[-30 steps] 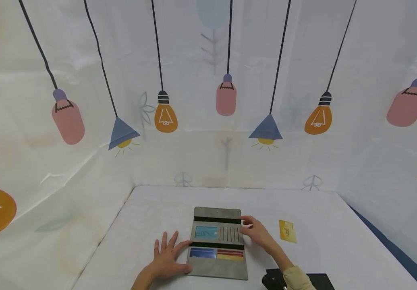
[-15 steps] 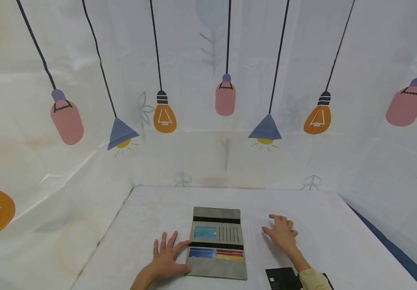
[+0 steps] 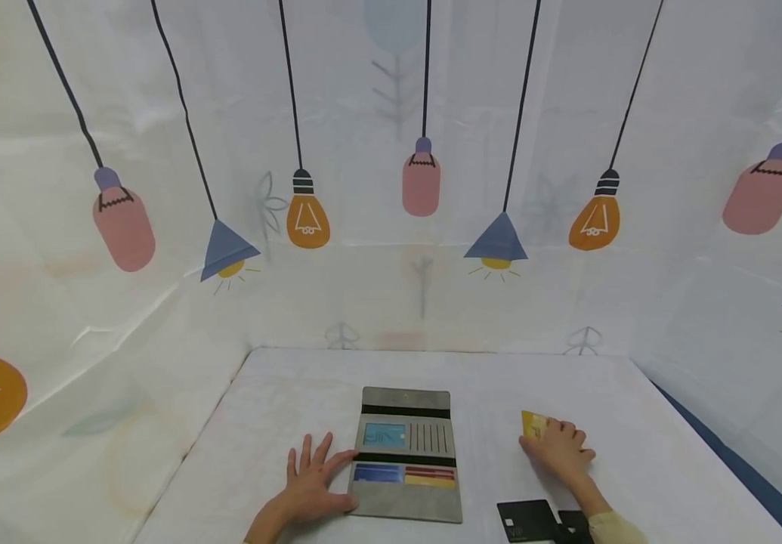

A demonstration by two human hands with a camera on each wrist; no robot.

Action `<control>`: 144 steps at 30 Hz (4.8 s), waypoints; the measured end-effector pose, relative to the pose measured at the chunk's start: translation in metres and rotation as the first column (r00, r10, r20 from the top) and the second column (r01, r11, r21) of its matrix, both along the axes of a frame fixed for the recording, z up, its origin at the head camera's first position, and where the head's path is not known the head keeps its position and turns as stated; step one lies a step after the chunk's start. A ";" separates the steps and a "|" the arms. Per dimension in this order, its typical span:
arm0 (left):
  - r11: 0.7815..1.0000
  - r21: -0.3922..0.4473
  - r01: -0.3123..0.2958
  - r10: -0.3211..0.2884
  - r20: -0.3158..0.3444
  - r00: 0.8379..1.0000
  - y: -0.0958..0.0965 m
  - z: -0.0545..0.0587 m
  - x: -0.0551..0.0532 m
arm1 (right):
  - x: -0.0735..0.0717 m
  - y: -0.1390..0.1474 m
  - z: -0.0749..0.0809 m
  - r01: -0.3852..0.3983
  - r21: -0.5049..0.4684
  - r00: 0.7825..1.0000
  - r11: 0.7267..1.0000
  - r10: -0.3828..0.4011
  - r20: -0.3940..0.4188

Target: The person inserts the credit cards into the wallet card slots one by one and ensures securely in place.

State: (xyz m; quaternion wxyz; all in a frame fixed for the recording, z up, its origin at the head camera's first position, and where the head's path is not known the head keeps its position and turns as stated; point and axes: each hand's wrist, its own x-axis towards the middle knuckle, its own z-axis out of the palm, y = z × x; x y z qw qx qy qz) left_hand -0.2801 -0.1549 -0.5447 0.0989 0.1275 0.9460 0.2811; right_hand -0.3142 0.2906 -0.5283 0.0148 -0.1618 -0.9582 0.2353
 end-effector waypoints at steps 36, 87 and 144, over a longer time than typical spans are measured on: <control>1.000 -0.008 -0.008 0.008 -0.035 0.999 0.000 0.000 0.003 | -0.001 0.040 -0.004 -0.028 0.043 0.992 0.999 0.033 -0.119; 1.000 -0.006 -0.014 0.014 -0.019 1.000 0.002 -0.003 0.002 | -0.011 -0.043 0.010 -0.384 0.138 0.883 0.913 0.407 -0.236; 1.000 -0.006 -0.007 0.007 -0.016 1.000 0.002 -0.003 0.000 | -0.001 -0.125 0.017 -0.494 0.342 0.798 0.799 0.573 -0.186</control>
